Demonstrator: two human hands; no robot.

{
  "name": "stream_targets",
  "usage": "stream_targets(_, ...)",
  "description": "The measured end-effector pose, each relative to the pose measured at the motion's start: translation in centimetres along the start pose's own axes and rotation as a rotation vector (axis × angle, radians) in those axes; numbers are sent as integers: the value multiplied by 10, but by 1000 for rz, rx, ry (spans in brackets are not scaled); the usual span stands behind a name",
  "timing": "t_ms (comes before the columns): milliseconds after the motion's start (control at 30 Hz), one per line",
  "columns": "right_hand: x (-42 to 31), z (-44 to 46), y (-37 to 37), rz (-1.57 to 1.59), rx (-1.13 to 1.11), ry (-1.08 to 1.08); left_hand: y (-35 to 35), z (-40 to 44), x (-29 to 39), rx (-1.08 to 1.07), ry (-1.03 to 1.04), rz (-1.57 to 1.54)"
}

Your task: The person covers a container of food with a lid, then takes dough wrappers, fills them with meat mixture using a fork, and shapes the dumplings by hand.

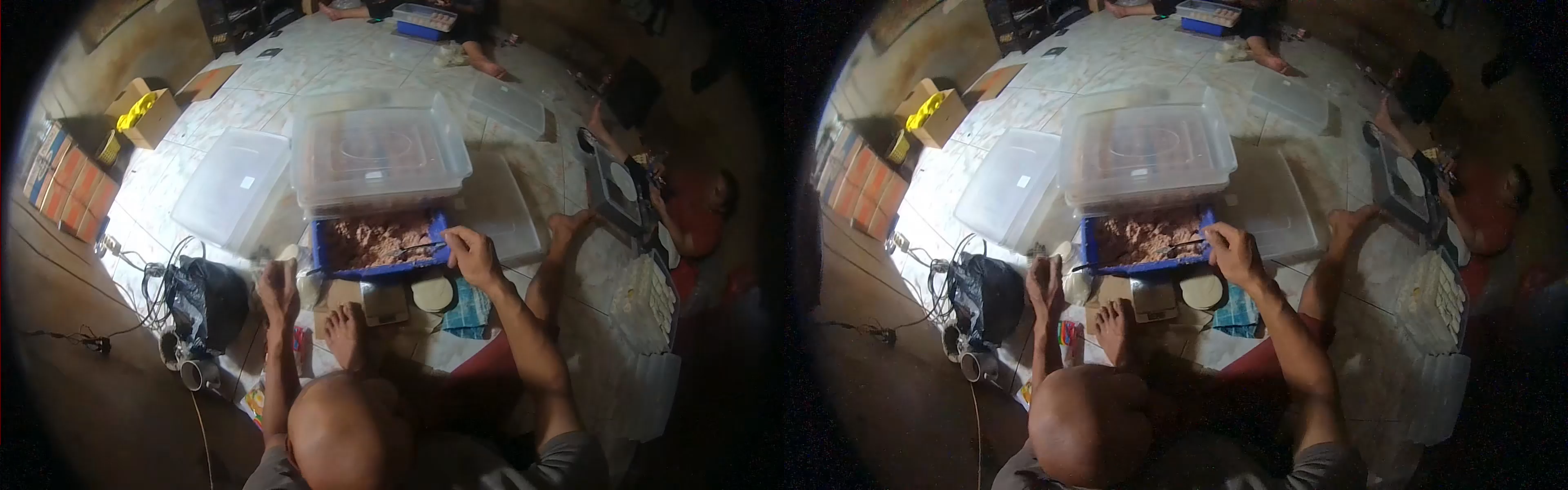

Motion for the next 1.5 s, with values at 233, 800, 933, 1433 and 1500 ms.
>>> stream_targets(233, -8, 40, 27, -611, 0, -266, 11, -13, 17, -225, 17, 198)
stream_targets(800, 43, 100, 99, -981, -615, -85, 28, -1, 34, -175, 395, 240)
stream_targets(933, 41, 100, 106, -909, -461, -149, 24, 8, 58, -93, 341, 250)
stream_targets(1433, -9, 34, 30, -680, -235, -277, 15, 9, 29, -169, 335, 258)
stream_targets(1500, -12, 26, 26, -625, -220, -267, 15, 7, 21, -192, 301, 255)
Point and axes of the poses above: each hand's wrist, its own z-axis towards the middle knuckle, its own y-axis out of the palm, x = y × z, the point moved 2 cm from there along z, towards the middle knuckle, and after that the axes turned 12 degrees about -z, right-handed, at the moved point
